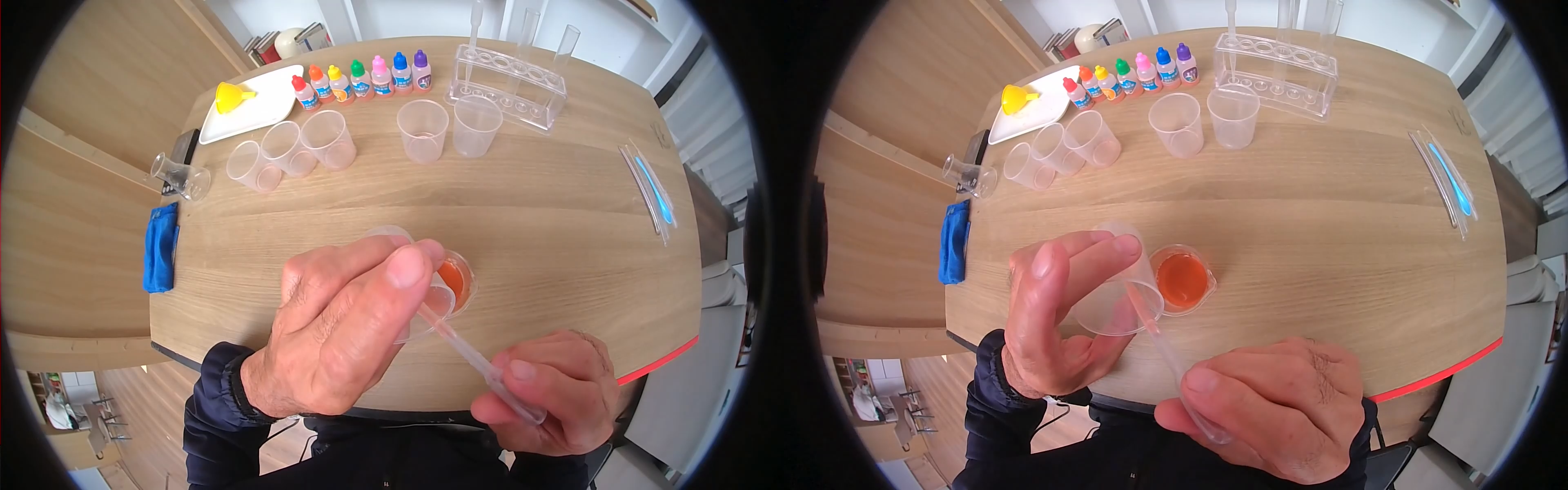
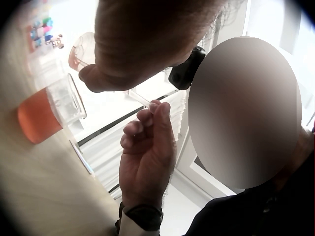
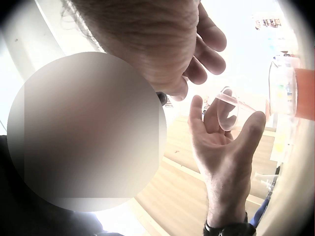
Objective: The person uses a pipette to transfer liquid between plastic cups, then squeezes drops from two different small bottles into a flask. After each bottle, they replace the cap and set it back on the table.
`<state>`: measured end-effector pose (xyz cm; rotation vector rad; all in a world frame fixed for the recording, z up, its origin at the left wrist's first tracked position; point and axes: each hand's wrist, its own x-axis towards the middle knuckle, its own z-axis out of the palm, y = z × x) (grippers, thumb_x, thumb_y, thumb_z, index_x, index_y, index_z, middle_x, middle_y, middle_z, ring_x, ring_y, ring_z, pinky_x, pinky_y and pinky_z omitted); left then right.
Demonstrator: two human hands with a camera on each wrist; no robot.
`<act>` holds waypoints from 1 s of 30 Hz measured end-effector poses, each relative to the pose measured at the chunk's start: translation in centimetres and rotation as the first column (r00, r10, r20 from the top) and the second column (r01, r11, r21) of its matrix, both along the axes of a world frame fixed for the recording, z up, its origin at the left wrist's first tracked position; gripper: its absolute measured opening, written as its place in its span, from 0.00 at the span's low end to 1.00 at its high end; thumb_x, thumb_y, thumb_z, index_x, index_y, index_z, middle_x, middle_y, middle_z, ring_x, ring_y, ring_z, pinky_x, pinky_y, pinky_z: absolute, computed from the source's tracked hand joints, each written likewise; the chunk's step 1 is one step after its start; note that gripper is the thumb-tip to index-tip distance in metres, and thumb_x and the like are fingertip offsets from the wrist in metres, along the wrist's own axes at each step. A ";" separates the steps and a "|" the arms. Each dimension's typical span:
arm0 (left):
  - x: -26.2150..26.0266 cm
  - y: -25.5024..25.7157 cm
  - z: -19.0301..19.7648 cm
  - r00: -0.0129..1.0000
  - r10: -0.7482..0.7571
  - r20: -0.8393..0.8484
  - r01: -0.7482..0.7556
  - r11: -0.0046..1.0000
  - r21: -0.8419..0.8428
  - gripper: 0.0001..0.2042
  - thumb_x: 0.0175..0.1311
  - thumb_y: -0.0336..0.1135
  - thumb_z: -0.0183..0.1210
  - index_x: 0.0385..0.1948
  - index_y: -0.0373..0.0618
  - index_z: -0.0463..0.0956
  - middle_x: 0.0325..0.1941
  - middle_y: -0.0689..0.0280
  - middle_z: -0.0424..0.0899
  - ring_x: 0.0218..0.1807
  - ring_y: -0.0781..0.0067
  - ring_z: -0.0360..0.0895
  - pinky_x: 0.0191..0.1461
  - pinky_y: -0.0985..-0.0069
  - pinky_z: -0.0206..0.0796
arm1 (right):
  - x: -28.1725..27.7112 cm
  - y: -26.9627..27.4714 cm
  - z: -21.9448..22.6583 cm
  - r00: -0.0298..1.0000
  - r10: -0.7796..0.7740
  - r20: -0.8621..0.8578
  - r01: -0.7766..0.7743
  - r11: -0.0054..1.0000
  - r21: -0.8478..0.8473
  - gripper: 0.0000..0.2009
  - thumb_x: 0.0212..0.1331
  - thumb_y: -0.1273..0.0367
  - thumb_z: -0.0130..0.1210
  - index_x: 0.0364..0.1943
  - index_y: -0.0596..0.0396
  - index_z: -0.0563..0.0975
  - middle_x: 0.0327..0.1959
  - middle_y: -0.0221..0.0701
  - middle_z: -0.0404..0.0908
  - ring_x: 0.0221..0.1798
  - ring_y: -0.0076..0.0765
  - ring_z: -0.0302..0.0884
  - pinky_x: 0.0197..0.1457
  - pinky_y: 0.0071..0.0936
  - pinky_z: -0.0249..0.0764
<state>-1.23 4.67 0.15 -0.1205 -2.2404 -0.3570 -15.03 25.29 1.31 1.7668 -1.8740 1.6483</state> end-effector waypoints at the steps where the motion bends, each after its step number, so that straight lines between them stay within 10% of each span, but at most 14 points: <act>1: 0.0 0.0 0.0 1.000 0.000 -0.001 0.000 1.000 0.001 0.42 0.47 0.14 0.72 0.73 0.28 0.71 0.58 0.51 0.91 0.53 0.56 0.88 0.48 0.69 0.72 | 0.0 0.0 0.0 1.000 0.002 -0.001 -0.002 1.000 0.000 0.25 0.58 0.62 0.83 0.57 0.51 0.82 0.38 0.32 0.88 0.25 0.32 0.82 0.25 0.27 0.70; 18: 0.0 -0.1 0.2 1.000 -0.006 0.014 0.006 1.000 0.017 0.43 0.48 0.15 0.73 0.74 0.28 0.69 0.58 0.50 0.91 0.53 0.55 0.88 0.47 0.68 0.75 | -0.7 0.6 -0.6 0.998 0.054 -0.020 -0.055 0.998 -0.032 0.25 0.60 0.61 0.82 0.57 0.54 0.82 0.38 0.34 0.87 0.27 0.31 0.83 0.24 0.27 0.69; 26: 0.8 -2.5 0.3 0.968 0.207 0.145 -0.226 0.966 0.129 0.50 0.51 0.14 0.74 0.82 0.32 0.60 0.63 0.50 0.88 0.63 0.53 0.84 0.71 0.58 0.68 | 0.1 1.5 -1.7 0.970 -0.163 0.179 0.213 0.926 -0.312 0.22 0.75 0.49 0.67 0.57 0.52 0.82 0.32 0.29 0.80 0.28 0.28 0.77 0.31 0.27 0.63; 30: 0.6 -4.2 -0.4 0.947 0.251 0.202 -0.286 0.943 0.172 0.52 0.53 0.14 0.72 0.84 0.37 0.55 0.66 0.48 0.84 0.69 0.54 0.83 0.77 0.57 0.69 | -0.3 2.1 -1.1 0.966 -0.168 0.198 0.199 0.968 -0.154 0.18 0.71 0.55 0.69 0.53 0.54 0.82 0.30 0.29 0.80 0.28 0.27 0.73 0.32 0.26 0.60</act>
